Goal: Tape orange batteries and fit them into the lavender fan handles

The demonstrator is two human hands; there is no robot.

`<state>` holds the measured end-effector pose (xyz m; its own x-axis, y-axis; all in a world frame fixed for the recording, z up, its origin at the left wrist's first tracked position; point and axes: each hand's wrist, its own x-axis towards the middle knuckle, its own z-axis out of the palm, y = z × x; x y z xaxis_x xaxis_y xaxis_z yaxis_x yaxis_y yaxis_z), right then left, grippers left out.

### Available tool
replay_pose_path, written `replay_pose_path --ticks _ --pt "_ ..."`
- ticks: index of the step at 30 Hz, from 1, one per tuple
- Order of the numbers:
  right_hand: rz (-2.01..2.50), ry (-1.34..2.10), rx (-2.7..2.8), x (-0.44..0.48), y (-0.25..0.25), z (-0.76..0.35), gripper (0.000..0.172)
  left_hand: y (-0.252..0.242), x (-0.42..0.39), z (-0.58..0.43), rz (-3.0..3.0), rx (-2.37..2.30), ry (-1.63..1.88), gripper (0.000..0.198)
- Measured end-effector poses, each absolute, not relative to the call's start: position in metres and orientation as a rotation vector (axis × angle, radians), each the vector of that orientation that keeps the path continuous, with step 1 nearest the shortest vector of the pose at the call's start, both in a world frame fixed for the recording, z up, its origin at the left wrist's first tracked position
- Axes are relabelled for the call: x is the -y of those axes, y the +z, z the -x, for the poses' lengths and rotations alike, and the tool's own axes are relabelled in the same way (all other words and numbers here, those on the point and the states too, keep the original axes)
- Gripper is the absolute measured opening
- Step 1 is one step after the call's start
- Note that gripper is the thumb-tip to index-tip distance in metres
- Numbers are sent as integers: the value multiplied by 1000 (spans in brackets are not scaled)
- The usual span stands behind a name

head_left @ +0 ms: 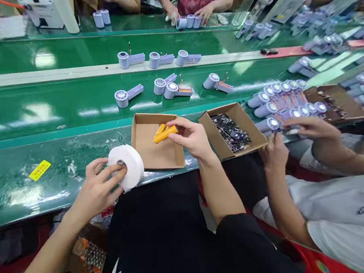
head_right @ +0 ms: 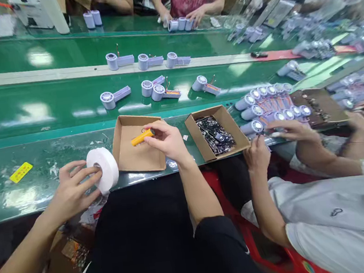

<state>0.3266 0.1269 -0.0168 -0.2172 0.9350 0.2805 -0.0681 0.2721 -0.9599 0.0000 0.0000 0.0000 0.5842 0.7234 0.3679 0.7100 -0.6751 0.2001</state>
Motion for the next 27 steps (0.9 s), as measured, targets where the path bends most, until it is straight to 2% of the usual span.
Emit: replay_pose_path --ticks 7,13,17,20,22,25,27 --pt "770 1006 1355 -68 -15 -304 23 11 5 -20 -2740 -1166 664 25" --pt "718 781 1511 -56 -20 -297 45 19 4 -30 -2812 -1160 626 24" --pt "779 848 1521 -40 -28 -292 32 22 3 -31 -2845 -1148 603 22" --pt "847 1140 1346 -33 -27 -293 24 25 -1 -28 -2909 -1133 595 26" --pt "914 1396 1247 -41 -20 -298 34 28 -6 -23 -3008 -1086 557 33" --pt "991 1698 1293 -63 -3 -311 71 37 -18 -13 -3174 -982 470 43" --pt "983 1807 1389 -72 4 -315 87 42 -25 -8 -3241 -910 431 47"
